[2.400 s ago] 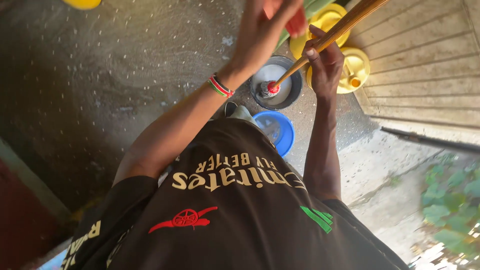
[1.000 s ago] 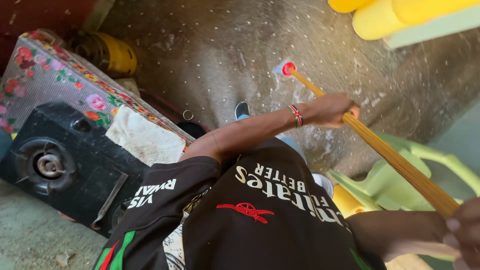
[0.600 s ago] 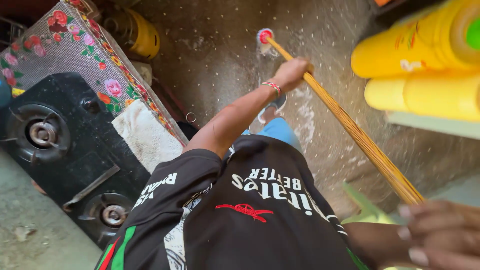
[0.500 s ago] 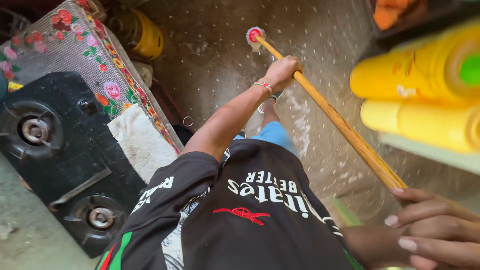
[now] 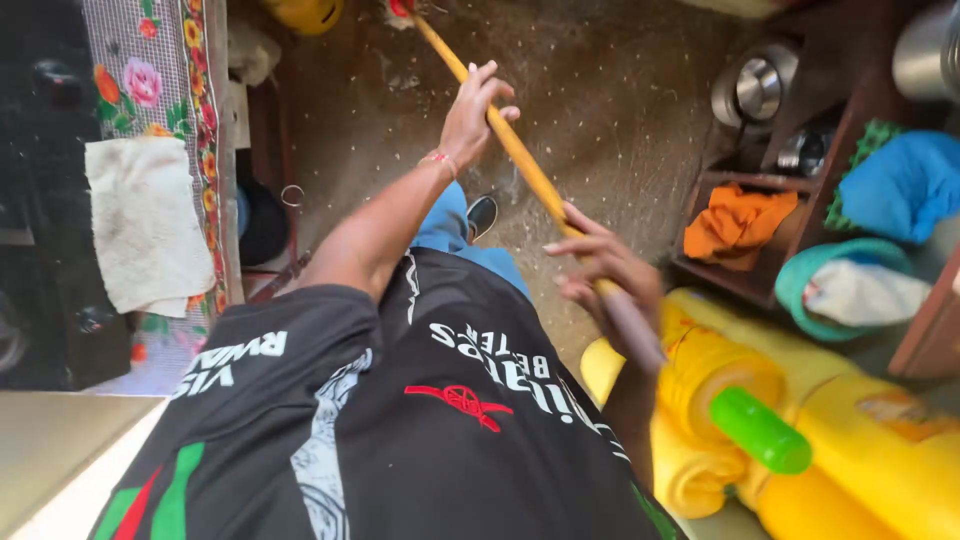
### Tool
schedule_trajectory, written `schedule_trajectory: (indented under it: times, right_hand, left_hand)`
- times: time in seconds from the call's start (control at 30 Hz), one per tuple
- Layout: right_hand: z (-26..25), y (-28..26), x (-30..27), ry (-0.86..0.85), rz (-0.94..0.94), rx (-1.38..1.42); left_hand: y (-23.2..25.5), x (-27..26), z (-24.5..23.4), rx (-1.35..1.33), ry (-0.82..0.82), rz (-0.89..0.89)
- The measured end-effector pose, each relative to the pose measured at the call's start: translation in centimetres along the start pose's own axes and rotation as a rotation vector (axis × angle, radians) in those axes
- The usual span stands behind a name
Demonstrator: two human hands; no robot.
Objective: Mopping a concrete hallway and tiled floor area using a mop and a bucket of soapy water.
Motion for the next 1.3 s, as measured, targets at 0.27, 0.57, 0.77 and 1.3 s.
schedule_trajectory:
  times: [0.27, 0.57, 0.77, 1.3]
  right_hand:
    - [-2.3, 7.1, 11.0, 0.009, -0.026, 0.111]
    - [-11.5, 7.1, 18.2, -0.03, 0.071, 0.0]
    - [-13.8, 5.1, 20.3, 0.078, 0.126, -0.163]
    - [-15.5, 3.7, 12.8, 0.701, -0.087, -0.276]
  left_hand:
    - [-6.7, 3.3, 4.7, 0.009, 0.067, -0.263]
    - [-5.4, 14.6, 13.4, -0.026, 0.049, -0.203]
    - [-6.7, 18.2, 20.0, -0.074, -0.193, 0.034]
    - [0.1, 16.1, 22.4, 0.06, -0.926, 0.172]
Point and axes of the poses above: each hand's wrist, its own x-axis towards the middle knuckle, its own z-axis out of the palm, y = z × x, the point moved 1 cm from there along x, towards the middle knuckle, and after that the axes turned 1 degree about x, right-handed, at the moved point
